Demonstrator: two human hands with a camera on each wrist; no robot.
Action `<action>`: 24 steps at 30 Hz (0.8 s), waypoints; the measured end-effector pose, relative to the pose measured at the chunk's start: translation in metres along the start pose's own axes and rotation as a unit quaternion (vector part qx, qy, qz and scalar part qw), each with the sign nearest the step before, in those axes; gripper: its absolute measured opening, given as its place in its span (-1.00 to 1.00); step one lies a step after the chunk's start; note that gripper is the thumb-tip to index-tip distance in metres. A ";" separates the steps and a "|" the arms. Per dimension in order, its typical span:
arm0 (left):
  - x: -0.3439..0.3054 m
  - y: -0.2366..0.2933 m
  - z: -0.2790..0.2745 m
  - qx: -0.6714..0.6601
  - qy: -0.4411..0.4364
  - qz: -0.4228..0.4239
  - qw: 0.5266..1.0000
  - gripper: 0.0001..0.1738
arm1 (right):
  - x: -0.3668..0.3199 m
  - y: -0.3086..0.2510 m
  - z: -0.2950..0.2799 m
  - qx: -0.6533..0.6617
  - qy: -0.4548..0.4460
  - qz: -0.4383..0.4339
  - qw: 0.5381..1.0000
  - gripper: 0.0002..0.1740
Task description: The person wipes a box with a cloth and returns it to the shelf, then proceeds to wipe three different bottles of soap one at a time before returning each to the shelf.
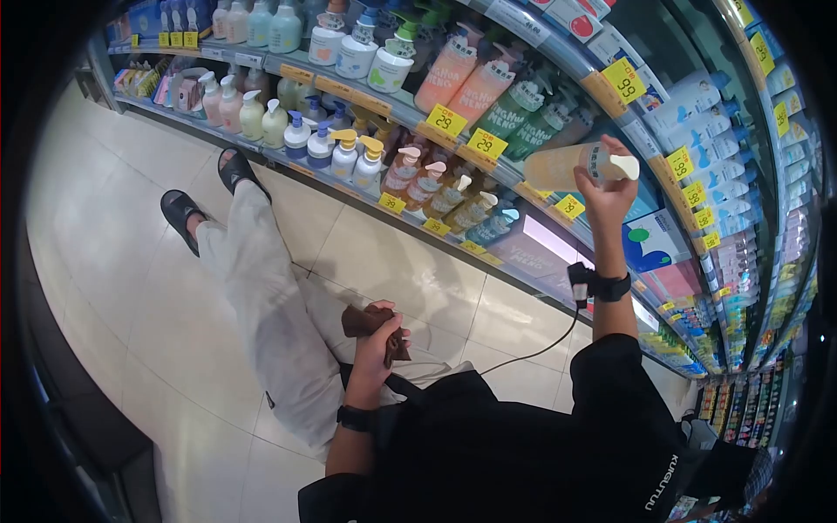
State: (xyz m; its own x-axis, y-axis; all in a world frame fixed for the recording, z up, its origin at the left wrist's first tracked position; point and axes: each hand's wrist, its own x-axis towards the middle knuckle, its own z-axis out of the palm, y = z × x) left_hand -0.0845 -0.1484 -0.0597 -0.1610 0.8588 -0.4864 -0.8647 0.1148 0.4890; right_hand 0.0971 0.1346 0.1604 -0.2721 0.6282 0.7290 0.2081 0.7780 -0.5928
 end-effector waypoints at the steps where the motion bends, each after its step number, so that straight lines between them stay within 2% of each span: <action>1: 0.000 0.000 0.000 -0.001 0.001 0.002 1.000 -0.65 | 0.007 0.006 -0.006 -0.050 -0.003 -0.027 0.998 -0.39; 3: -0.001 0.000 -0.001 -0.003 0.007 0.005 1.000 -0.65 | 0.018 0.023 -0.018 -0.148 -0.010 -0.081 0.986 -0.39; 6: -0.002 0.000 -0.001 -0.002 0.018 0.005 1.000 -0.66 | 0.027 0.040 -0.029 -0.248 -0.005 -0.107 0.963 -0.39; 11: 0.000 0.001 0.000 -0.003 0.033 0.004 0.999 -0.65 | 0.033 0.063 -0.034 -0.239 -0.017 -0.081 0.968 -0.42; 16: -0.002 0.004 0.003 -0.072 0.039 0.009 0.997 -0.64 | 0.037 0.087 -0.028 -0.257 -0.010 -0.069 0.964 -0.40; 22: 0.004 0.001 -0.003 -0.108 0.027 0.006 0.994 -0.65 | 0.042 0.115 -0.029 -0.305 -0.005 0.022 0.952 -0.33; 24: 0.005 0.000 -0.004 -0.122 0.016 0.011 0.992 -0.66 | 0.042 0.118 -0.028 -0.324 0.000 0.027 0.946 -0.35</action>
State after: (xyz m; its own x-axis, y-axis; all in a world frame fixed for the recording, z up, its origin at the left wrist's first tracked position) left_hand -0.0872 -0.1457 -0.0648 -0.1924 0.8434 -0.5017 -0.9496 -0.0310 0.3120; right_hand 0.1360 0.2531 0.1308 -0.2451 0.6668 0.7038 0.7539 0.5875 -0.2941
